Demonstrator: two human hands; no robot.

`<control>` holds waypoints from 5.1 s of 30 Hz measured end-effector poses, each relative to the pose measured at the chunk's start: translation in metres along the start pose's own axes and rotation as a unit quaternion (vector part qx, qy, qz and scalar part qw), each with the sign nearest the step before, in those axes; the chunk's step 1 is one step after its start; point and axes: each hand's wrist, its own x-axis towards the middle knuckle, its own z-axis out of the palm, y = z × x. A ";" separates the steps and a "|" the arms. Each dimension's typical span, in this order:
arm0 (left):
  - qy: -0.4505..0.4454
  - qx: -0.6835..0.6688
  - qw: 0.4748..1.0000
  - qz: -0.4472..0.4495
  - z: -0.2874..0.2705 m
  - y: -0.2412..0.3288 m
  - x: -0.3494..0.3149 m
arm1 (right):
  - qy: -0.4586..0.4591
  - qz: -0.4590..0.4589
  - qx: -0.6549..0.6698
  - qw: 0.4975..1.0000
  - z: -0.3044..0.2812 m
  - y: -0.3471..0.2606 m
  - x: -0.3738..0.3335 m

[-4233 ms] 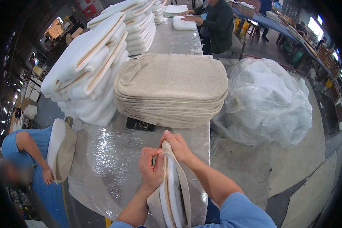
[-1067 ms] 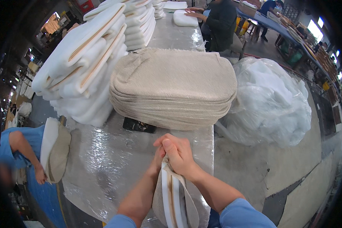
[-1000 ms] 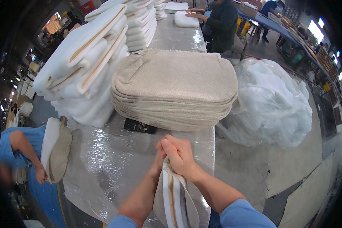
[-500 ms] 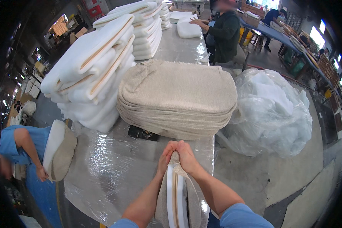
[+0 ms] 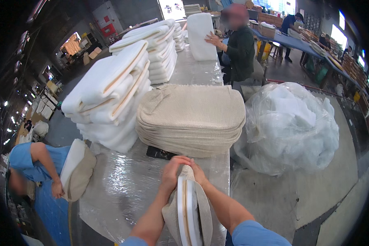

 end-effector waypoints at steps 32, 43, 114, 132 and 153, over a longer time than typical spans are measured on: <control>0.415 0.061 0.899 0.122 -0.130 0.189 -0.242 | -0.188 0.363 0.030 0.912 0.036 -0.021 -0.376; 0.556 -0.024 0.831 -0.031 -0.102 0.081 -0.408 | 0.054 0.164 0.035 0.984 0.003 -0.082 -0.223; 0.189 0.202 0.957 0.092 0.053 0.071 -0.094 | 0.109 -0.302 -0.185 0.929 0.038 -0.125 -0.145; 0.164 -0.231 0.915 -0.287 -0.002 -0.065 -0.132 | 0.028 -0.359 -0.268 0.893 0.044 -0.155 -0.165; -0.042 -0.231 0.957 -0.172 0.022 -0.081 -0.029 | 0.034 -0.388 -0.109 0.915 0.038 -0.131 -0.167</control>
